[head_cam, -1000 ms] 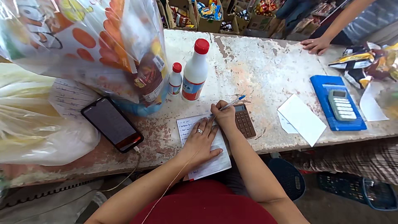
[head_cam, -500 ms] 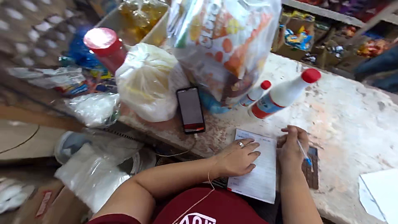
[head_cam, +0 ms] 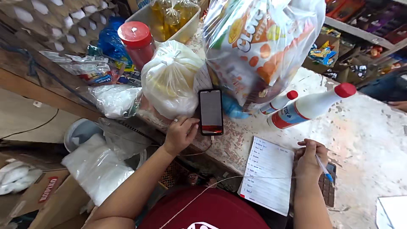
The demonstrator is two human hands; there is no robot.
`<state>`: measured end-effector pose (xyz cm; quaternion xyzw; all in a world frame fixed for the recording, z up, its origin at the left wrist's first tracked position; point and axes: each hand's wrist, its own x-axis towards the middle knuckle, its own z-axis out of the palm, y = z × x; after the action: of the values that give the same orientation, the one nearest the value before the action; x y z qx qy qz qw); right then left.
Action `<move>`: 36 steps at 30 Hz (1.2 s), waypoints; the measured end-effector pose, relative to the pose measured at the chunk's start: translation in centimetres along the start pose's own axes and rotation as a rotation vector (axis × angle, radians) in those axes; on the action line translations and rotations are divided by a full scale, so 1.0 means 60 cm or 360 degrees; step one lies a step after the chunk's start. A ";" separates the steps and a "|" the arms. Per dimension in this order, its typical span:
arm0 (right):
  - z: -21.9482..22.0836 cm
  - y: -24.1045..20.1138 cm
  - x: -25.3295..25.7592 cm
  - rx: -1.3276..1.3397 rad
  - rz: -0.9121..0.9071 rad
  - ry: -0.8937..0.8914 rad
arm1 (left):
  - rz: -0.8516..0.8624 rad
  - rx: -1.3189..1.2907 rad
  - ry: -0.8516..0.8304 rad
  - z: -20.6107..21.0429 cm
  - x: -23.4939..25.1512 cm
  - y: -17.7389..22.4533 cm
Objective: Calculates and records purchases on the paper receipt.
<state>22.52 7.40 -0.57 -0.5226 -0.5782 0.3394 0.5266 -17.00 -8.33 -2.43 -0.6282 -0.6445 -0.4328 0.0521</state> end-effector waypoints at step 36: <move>0.009 -0.051 -0.052 0.0306 0.0091 -0.0379 | 0.0057 0.0079 -0.0166 0.018 -0.012 -0.015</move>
<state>20.93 3.81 1.39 -0.4422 -0.5862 0.4676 0.4921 -17.10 -8.09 -3.99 -0.6598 -0.6456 -0.3823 0.0417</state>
